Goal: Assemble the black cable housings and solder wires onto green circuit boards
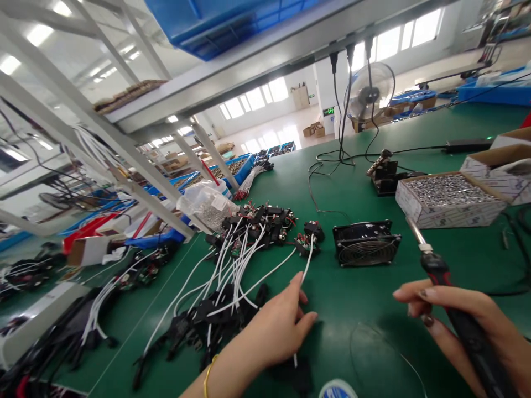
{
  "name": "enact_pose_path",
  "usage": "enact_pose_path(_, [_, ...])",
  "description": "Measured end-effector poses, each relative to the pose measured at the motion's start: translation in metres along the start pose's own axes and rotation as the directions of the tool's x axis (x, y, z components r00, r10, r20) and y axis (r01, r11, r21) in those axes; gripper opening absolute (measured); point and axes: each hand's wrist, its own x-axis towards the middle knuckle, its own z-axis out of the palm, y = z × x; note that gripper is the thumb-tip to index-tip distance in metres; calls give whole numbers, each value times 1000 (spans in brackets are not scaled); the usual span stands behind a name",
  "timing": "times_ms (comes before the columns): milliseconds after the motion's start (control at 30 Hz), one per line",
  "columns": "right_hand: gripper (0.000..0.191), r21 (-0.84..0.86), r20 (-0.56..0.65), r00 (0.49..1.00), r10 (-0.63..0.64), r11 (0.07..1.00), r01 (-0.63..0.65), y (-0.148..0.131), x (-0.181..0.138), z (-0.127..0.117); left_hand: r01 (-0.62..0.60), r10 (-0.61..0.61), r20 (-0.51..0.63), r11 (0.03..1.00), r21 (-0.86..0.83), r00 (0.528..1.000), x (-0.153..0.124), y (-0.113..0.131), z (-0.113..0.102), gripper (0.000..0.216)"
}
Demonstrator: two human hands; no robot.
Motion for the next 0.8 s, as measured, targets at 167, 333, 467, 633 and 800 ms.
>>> enact_pose_path(167, [38,53,46,997,-65,997,62,-3,14,3,59,15,-228,948,313,974,-9,-14,6,51])
enact_pose_path(333, [37,64,95,994,-62,996,56,-1,14,4,292,-140,-341,844,450,930,-14,-59,-19,37])
enact_pose_path(467, [35,80,112,990,-80,994,72,0,15,6,287,-133,-326,824,489,936,-24,-66,-43,33])
enact_pose_path(633, [32,72,136,988,-72,995,63,2,18,7,314,-151,-370,846,432,917,-30,-37,-49,44])
enact_pose_path(800, [31,80,145,985,-96,993,85,2,21,7,223,-154,-239,928,299,959,-40,-12,-8,45])
